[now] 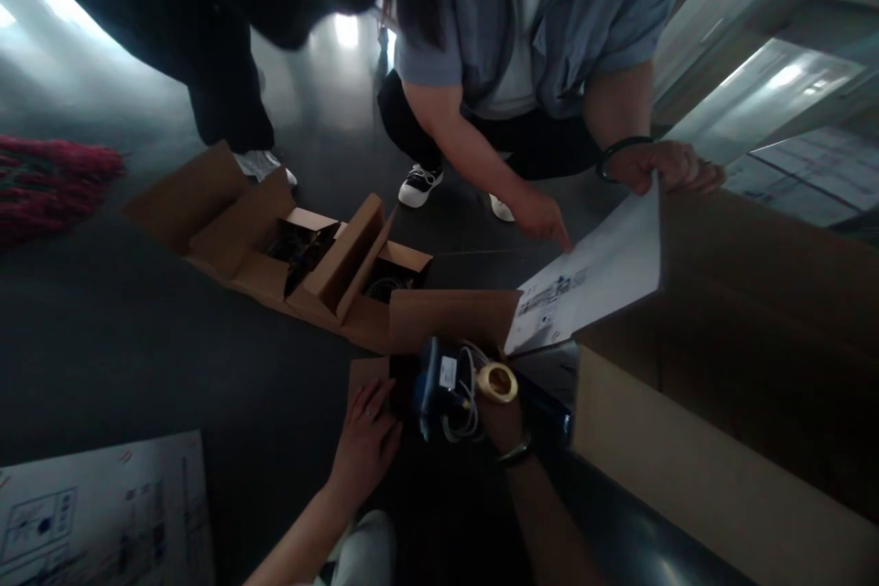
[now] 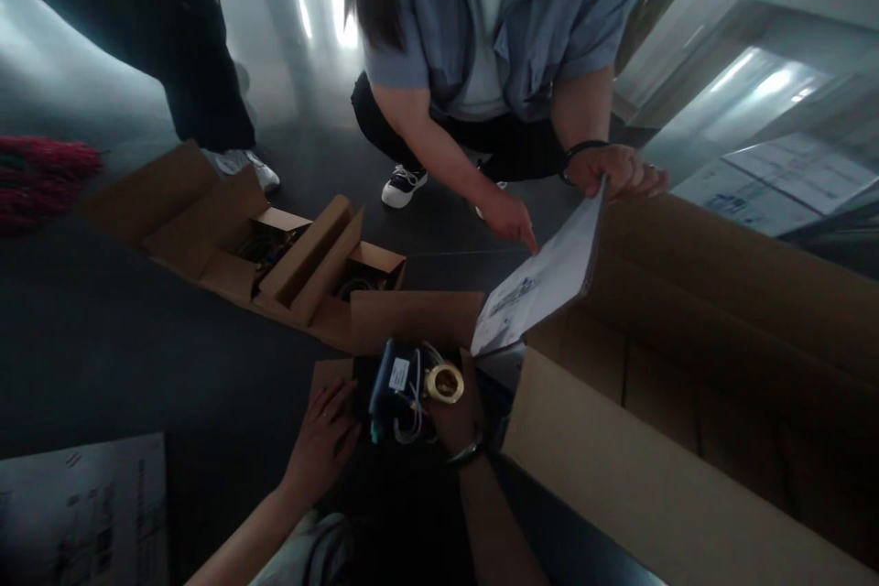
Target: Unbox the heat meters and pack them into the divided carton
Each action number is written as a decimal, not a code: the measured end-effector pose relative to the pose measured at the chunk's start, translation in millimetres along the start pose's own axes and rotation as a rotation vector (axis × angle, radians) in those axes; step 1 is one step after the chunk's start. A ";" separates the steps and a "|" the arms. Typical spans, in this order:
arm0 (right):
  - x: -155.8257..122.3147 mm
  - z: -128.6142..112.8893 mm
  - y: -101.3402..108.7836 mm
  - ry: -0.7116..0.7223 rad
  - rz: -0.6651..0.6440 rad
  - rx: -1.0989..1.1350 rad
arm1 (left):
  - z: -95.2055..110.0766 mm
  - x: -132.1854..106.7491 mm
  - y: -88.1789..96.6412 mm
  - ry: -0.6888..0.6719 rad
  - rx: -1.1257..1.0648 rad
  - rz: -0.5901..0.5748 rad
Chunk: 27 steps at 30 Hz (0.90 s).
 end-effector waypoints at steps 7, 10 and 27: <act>1.9 -21.8 -3.9 0.162 -0.290 -0.315 | -3.7 0.9 -4.8 -0.055 0.043 0.070; 1.8 -24.3 -5.6 0.128 -0.345 -0.305 | -5.4 -0.8 -6.8 -0.113 0.086 0.105; 6.7 13.8 -26.2 -0.157 -0.068 -0.125 | -14.3 -6.0 -27.3 -0.231 0.071 0.297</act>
Point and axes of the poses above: each hand's wrist, its own x-axis towards the middle knuckle, its own y-axis out of the back of the hand, z = x × y, the point moved 2 cm from there along x, towards the middle knuckle, and after that the axes turned 2 degrees about z, right-handed, at the moved point
